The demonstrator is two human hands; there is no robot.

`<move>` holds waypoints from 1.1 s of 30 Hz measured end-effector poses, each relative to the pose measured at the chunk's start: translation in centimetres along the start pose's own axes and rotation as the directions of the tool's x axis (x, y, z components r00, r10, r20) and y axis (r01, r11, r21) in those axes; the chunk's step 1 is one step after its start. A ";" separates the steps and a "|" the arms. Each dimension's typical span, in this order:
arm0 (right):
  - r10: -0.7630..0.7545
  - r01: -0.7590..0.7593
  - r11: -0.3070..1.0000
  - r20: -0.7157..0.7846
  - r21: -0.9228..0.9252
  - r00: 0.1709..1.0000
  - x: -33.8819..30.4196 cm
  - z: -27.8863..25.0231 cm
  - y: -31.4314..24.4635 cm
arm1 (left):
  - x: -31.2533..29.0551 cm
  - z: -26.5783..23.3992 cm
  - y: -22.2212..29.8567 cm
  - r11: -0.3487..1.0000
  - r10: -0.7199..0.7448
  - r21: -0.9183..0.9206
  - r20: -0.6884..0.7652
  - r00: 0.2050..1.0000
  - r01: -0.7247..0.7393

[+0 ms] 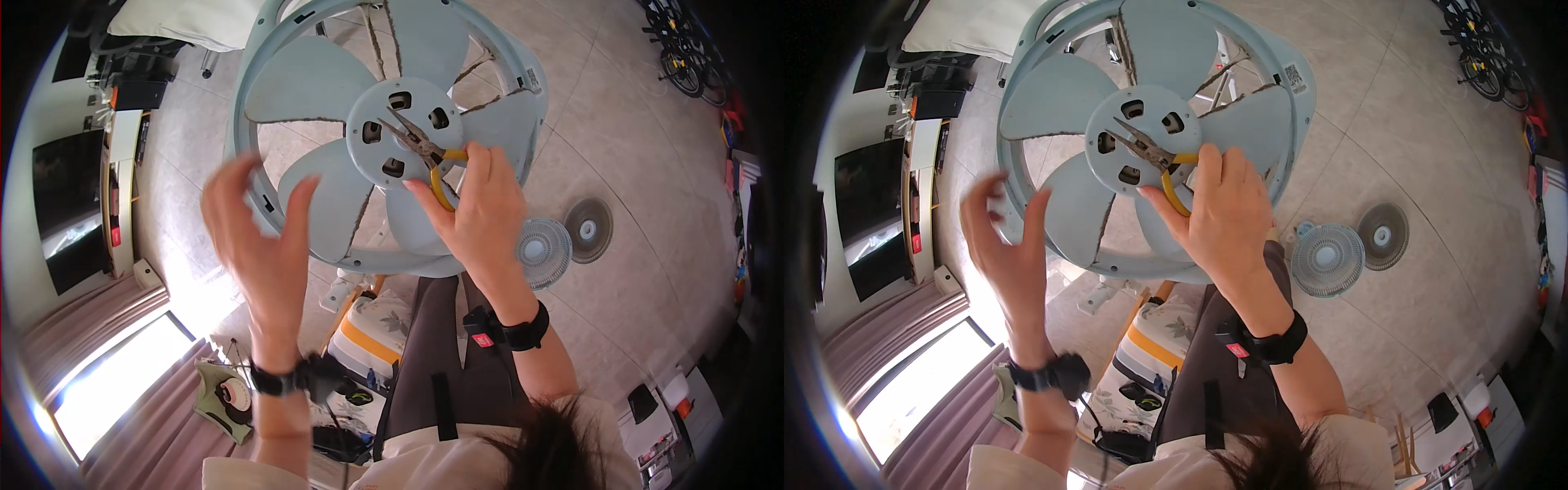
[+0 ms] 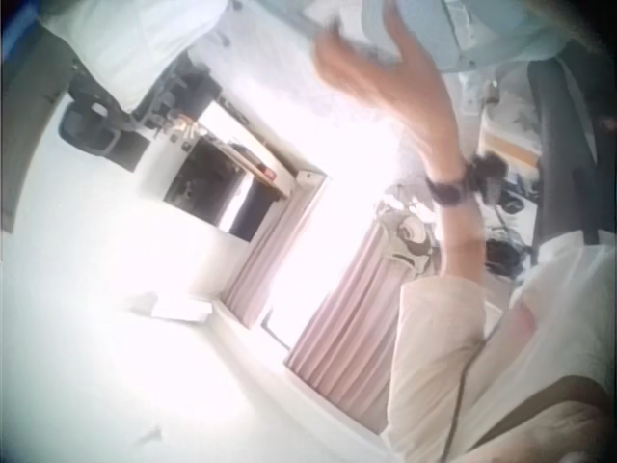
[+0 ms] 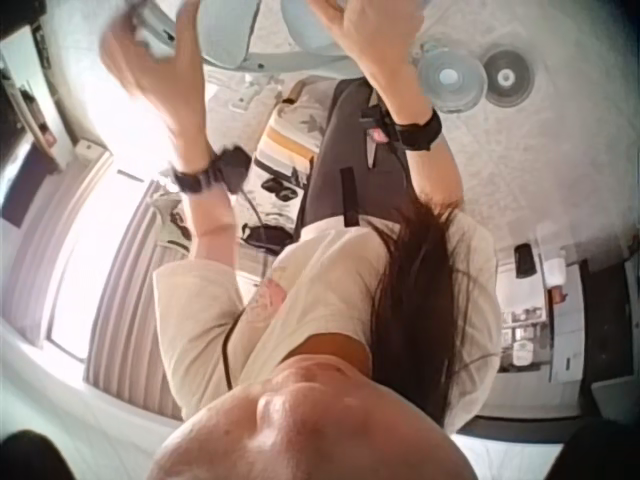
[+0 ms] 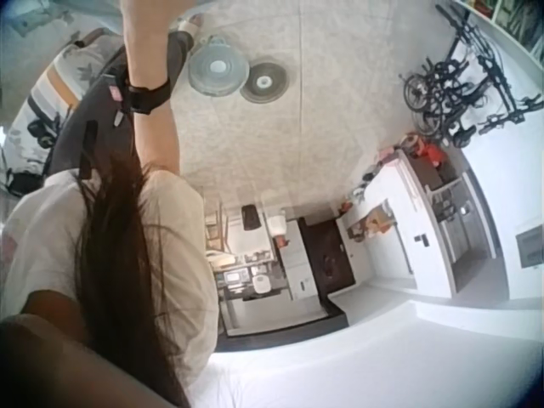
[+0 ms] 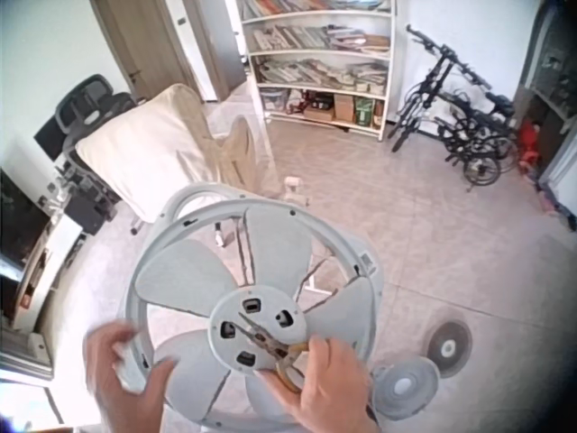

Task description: Disassembling a table fan to remove the grill and blades using tools.

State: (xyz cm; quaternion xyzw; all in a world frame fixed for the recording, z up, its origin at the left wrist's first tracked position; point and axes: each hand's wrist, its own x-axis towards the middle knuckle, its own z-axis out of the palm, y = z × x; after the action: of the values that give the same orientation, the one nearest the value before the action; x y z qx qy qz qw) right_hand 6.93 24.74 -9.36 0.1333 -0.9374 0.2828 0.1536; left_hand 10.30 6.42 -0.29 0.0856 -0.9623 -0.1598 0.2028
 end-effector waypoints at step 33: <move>-0.592 0.582 0.804 0.067 0.122 0.803 7.3 -0.5 5.1 | -5.1 0.9 -3.9 0.500 -0.682 -0.426 0.342 0.646 0.754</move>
State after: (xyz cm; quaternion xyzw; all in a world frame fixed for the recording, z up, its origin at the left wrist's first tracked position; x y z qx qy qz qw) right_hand -1.35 27.96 -8.85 0.4380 -0.8421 0.2585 0.1793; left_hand 14.91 4.20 -4.25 0.4074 -0.7642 -0.4949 0.0708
